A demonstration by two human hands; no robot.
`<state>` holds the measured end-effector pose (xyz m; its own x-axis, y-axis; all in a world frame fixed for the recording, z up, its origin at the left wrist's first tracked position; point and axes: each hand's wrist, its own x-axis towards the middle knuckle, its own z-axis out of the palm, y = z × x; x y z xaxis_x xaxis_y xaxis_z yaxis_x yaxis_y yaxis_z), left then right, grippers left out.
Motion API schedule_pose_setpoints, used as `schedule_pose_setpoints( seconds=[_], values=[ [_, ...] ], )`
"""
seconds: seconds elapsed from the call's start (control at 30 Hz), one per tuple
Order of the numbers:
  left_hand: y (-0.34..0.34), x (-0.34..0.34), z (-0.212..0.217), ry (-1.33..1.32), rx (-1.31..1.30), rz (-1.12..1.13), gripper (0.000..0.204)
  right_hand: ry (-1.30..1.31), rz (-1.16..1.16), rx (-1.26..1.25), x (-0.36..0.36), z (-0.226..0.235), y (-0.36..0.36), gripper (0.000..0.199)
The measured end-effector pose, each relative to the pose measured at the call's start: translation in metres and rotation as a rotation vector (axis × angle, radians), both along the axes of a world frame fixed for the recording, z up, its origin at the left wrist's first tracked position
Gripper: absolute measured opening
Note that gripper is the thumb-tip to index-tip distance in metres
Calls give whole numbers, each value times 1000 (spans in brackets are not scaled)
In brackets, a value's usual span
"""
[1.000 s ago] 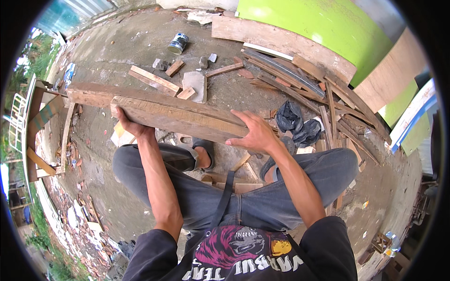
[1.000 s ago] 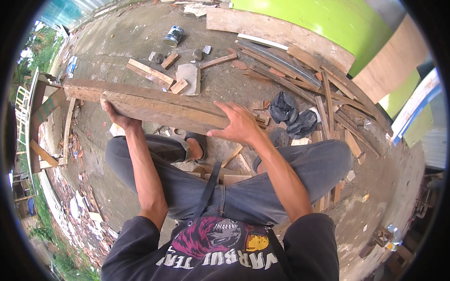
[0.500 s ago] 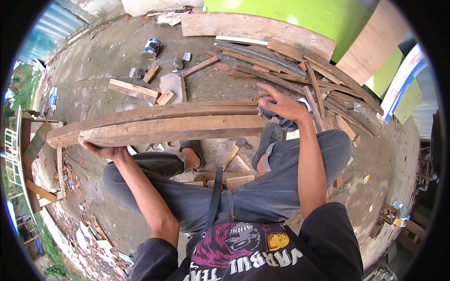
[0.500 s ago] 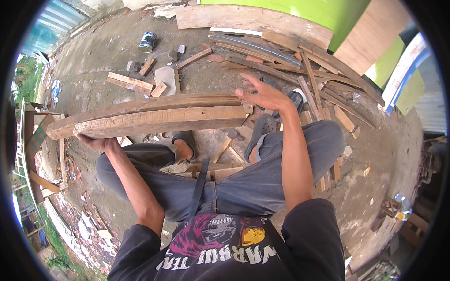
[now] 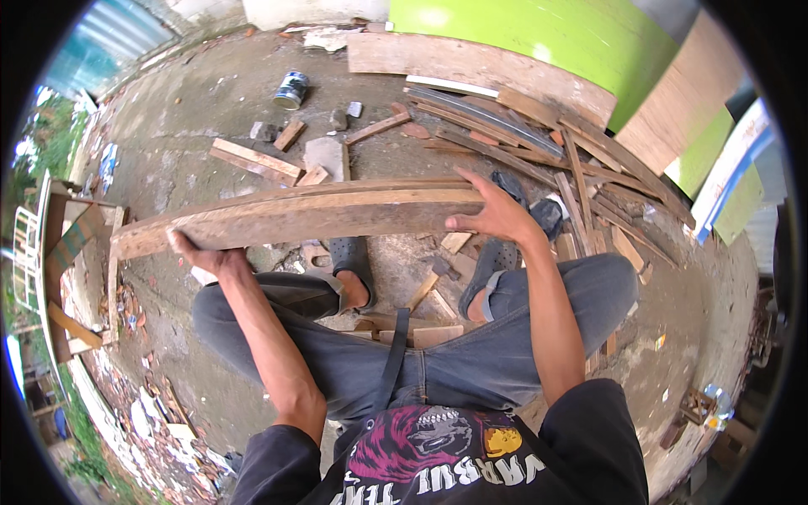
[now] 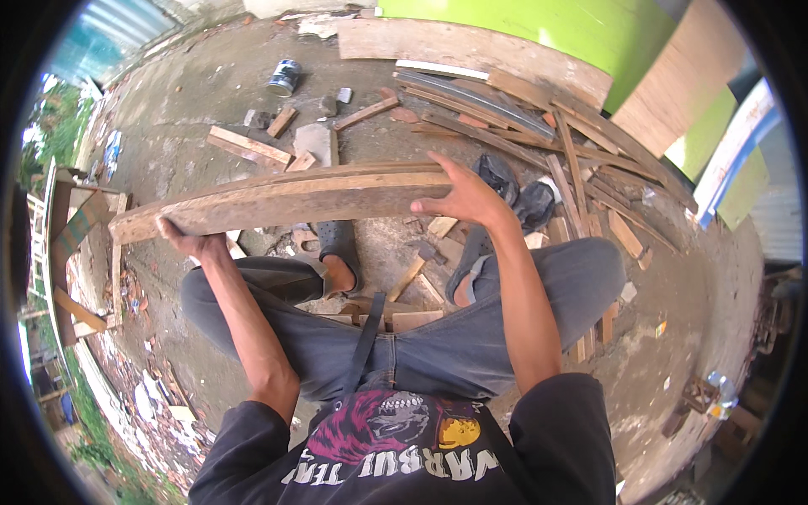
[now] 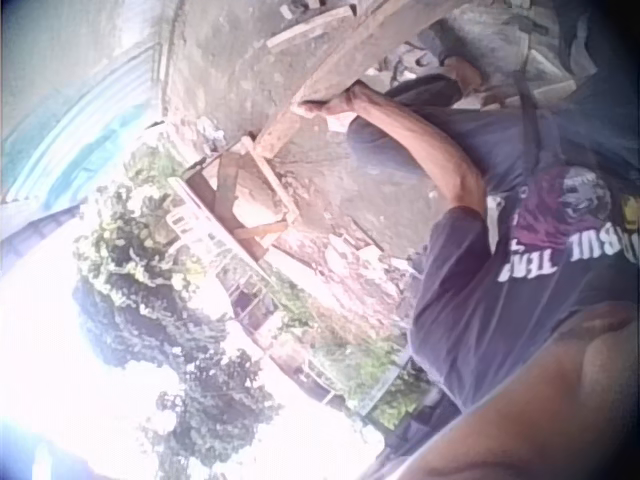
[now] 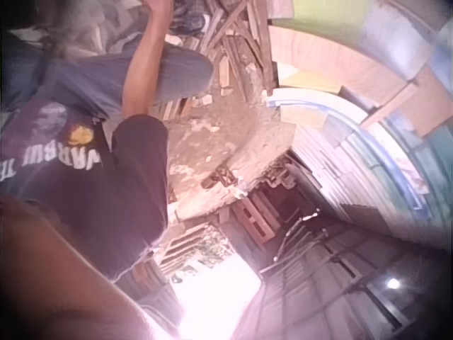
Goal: The person sits on the ground and uses a hammer to repeatedly strike a long wooden plank, breaking it into smaller pieces. The person handles the wood pieces, repositioning them to continue breaking them down.
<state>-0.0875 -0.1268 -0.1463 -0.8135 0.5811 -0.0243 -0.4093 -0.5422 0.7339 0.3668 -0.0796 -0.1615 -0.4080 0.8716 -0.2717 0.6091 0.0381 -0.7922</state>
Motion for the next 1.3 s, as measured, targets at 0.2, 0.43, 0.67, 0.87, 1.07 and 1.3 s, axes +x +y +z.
schedule_pose_setpoints(
  seconds=[0.2, 0.43, 0.67, 0.87, 1.07, 1.3],
  values=[
    [13, 9, -17, 22, -75, -42, 61, -184, 119, 387, -26, -31, -8, 96],
    [16, 41, -13, 278, -106, -16, 64, -123, 230, 171, -73, -59, -21, 88],
    [14, 63, -19, 319, -162, -61, 69, -341, -130, -220, -4, -216, -5, 53],
    [26, 76, -24, 510, -168, -66, 72, -737, 165, -454, 17, -315, -40, 43],
    [20, 85, -29, 663, -246, -104, 78, -725, 146, -483, 7, -330, -29, 40],
    [18, 100, -45, 791, -311, -181, 74, -525, -177, -457, 0, -331, -51, 36]
  ],
)
